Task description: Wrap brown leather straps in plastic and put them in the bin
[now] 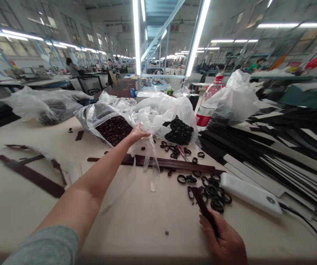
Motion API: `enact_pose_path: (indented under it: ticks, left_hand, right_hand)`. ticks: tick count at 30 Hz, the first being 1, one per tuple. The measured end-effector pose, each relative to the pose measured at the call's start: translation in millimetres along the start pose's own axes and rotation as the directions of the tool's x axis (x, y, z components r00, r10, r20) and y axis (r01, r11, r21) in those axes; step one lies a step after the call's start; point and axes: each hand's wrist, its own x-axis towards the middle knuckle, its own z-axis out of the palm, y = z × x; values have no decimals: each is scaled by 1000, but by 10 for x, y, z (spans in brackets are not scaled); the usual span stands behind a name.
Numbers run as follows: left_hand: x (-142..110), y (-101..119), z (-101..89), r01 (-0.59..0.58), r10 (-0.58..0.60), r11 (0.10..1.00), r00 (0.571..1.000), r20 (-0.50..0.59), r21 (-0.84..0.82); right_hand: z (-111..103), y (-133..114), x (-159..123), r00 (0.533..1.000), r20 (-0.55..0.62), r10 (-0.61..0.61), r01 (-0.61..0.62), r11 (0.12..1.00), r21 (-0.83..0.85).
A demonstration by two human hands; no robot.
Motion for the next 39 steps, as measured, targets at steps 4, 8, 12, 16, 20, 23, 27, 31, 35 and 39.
enact_pose_path:
  ticks: [4, 8, 12, 16, 20, 23, 27, 31, 35, 39]
  left_hand:
    - [-295, 32, -362, 80, -74, 995, 992, 105, -55]
    - [-483, 98, -681, 87, -86, 995, 996, 32, -46]
    - [-722, 191, -780, 80, -85, 995, 992, -89, -59]
    - [-1221, 344, -716, 44, -56, 988, 995, -83, -145]
    - [-1761, 505, -659, -5, -14, 980, 996, -93, -199]
    - [-2079, 605, -694, -87, 63, 978, 989, -130, -188]
    - [-2485, 615, -694, -171, 137, 967, 974, -179, -188]
    - [-2946, 496, -469, -113, 82, 976, 982, -168, -185]
    - [-3281, 394, -143, -16, 6, 972, 999, -43, -236]
    - [-3388, 336, 86, -23, 43, 976, 995, 88, -215]
  right_hand:
    - [44, 22, -20, 1000, -13, 5, -5, 1000, 0]
    - [48, 10, 9, 1000, -10, 10, -10, 1000, 5]
    - [22, -13, 32, 999, -1, 47, -47, 996, 76]
    - [-17, -6, 40, 986, 69, 150, -163, 951, 264]
    - [-102, -11, 97, 941, 182, 284, -335, 848, 410]
    - [-162, -63, 113, 914, 228, 335, -405, 772, 490]
    - [-182, -271, 39, 880, 322, 349, -475, 630, 615]
    - [-180, -626, -41, 830, 509, 228, -549, 500, 670]
    - [-208, -1018, 10, 757, 653, 13, -616, 347, 707]
    - [-212, -1311, 206, 740, 656, -145, -602, 291, 743]
